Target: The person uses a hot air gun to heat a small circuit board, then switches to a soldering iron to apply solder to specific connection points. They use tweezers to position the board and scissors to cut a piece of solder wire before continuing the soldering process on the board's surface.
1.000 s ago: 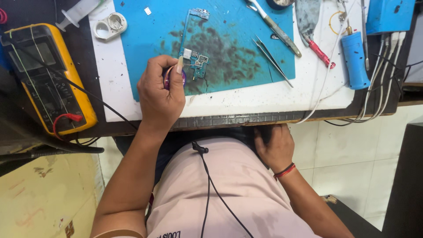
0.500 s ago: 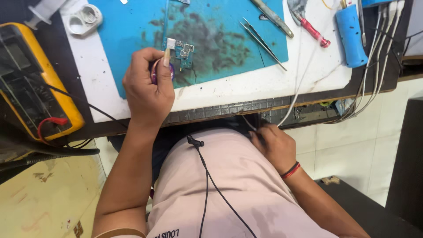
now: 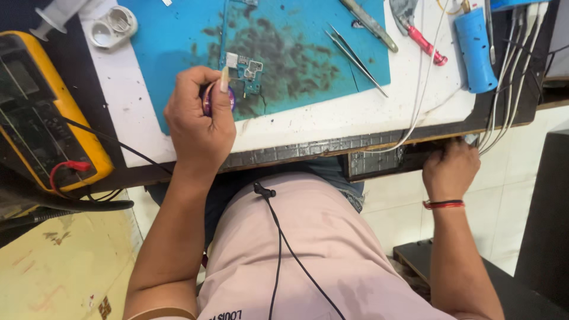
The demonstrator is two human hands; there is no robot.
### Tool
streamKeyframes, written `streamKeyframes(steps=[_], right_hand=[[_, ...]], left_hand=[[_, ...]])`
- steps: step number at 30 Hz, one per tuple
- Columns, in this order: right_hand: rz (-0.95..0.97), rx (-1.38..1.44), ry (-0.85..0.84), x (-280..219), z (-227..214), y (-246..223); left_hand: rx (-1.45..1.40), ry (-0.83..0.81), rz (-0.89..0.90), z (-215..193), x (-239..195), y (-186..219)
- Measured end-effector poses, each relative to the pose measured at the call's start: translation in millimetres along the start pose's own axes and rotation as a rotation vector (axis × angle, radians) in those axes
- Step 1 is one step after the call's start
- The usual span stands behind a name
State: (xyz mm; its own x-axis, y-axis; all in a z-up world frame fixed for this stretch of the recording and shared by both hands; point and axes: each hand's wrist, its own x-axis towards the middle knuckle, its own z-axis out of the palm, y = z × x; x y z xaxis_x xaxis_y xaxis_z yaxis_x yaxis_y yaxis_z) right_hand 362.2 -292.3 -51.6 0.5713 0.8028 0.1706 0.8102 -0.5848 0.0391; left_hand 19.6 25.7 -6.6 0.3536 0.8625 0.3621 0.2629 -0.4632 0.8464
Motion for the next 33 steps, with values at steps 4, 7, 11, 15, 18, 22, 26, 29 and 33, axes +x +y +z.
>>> streamKeyframes(steps=[4,7,11,15,18,22,26,29,33], right_hand=[[0.043,-0.033,-0.128,6.0,1.9,14.8],[0.090,0.070,-0.054,6.3,3.4,19.7],[0.024,0.020,-0.189,2.8,15.0,37.0],[0.178,0.069,-0.243,1.7,16.1,45.6],[0.233,0.139,-0.242,1.8,7.5,44.1],[0.213,0.391,-0.186,5.0,-2.2,33.8],[0.231,0.381,-0.238,2.9,7.1,30.8],[0.146,0.461,-0.192,0.8,12.3,44.1],[0.343,0.811,-0.351,-3.3,-2.2,73.7]], left_hand=[[0.013,0.015,-0.018,-0.4,2.1,2.2],[0.003,0.018,-0.018,-2.6,1.5,3.1],[-0.002,0.016,-0.010,-2.6,4.2,2.5],[-0.028,0.019,-0.009,-2.9,3.9,3.8],[-0.041,0.019,-0.028,-2.8,4.8,3.0],[-0.055,0.023,-0.037,-3.5,4.2,3.4],[-0.049,0.018,-0.038,-3.9,4.7,3.0],[-0.056,0.025,-0.015,-5.5,4.5,3.1],[-0.062,0.022,-0.019,-5.9,5.2,2.1]])
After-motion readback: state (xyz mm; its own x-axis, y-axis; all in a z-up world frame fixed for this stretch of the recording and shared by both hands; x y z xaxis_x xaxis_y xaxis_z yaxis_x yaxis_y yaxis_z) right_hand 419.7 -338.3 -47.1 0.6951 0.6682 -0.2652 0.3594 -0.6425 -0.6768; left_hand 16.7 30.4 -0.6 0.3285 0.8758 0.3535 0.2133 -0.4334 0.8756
